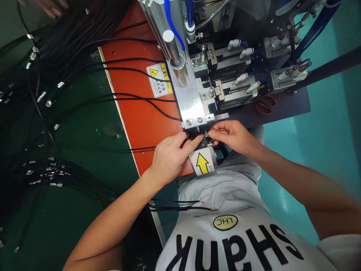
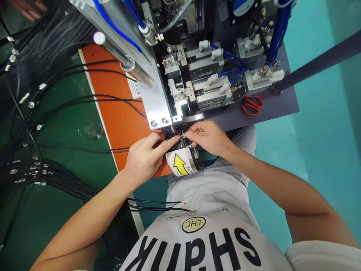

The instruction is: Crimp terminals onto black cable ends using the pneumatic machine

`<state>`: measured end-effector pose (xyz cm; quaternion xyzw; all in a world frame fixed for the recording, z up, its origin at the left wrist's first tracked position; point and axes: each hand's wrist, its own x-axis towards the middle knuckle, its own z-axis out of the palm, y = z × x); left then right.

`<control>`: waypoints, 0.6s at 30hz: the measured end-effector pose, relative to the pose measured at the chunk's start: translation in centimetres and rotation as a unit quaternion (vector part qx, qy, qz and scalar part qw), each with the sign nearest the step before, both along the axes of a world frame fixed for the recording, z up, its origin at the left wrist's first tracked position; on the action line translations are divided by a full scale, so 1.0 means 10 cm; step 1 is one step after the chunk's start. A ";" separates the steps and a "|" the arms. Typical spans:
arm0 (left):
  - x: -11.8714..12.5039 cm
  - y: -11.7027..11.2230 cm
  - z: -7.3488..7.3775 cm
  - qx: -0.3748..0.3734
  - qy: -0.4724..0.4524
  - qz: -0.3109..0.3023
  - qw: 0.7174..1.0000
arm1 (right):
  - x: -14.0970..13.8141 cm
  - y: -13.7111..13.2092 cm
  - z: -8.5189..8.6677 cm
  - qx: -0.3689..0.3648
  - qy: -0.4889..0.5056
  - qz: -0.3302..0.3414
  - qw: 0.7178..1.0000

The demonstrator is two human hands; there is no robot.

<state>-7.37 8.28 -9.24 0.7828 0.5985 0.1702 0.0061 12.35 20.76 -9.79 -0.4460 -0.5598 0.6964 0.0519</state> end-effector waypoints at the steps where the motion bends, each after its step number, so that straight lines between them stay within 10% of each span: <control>1: 0.00 0.00 0.00 0.001 0.003 0.000 1.000 | 0.01 -0.01 -0.01 0.008 0.001 0.001 1.000; 18: 0.03 -0.01 -0.02 -0.009 0.001 -0.005 1.000 | 0.00 -0.11 0.03 0.151 -0.022 -0.017 0.988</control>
